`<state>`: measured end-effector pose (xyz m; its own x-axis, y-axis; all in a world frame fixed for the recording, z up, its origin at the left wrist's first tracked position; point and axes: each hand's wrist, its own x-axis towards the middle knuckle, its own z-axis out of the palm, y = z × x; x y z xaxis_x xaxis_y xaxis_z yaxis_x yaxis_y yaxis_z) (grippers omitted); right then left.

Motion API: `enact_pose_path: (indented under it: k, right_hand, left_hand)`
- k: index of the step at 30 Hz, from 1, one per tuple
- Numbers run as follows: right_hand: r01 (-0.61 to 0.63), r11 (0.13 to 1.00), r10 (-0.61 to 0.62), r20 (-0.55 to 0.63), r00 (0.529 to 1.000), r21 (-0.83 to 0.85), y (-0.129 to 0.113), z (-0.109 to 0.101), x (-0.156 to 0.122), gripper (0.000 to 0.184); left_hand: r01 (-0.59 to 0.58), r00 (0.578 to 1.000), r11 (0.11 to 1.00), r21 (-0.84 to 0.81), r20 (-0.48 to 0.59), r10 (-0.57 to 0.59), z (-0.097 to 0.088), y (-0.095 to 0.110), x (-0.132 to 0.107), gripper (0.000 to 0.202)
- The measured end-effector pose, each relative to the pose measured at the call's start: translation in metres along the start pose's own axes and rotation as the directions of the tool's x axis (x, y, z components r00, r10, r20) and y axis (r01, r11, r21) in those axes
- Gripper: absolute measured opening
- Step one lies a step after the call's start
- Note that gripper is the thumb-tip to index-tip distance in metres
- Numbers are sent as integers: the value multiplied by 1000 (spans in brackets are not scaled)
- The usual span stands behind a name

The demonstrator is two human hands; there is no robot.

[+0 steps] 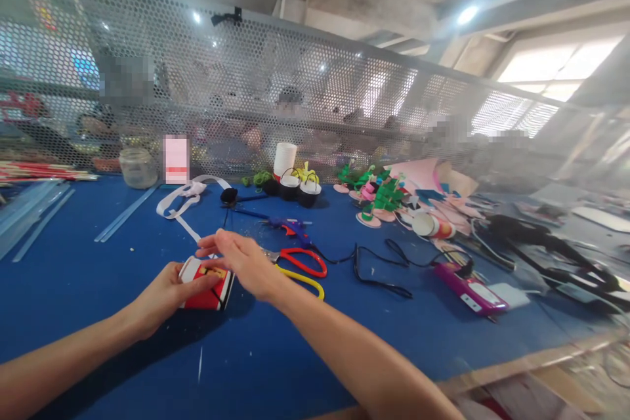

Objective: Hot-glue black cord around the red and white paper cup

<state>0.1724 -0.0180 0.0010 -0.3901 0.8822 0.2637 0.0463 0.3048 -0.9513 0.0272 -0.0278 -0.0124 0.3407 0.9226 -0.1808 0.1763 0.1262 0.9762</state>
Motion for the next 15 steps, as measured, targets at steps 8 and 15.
enact_pose_path:
  k: [8, 15]
  right_hand:
    - [-97, 702, 60, -77, 995, -706, 29, -45, 121, 22]
    - [-119, 547, 17, -131, 991, -829, 53, -50, 181, 28]
  left_hand:
    - [112, 994, 979, -171, 19, -110, -5, 3, -3, 29]
    - [136, 985, 966, -220, 131, -109, -5, 2, -6, 32]
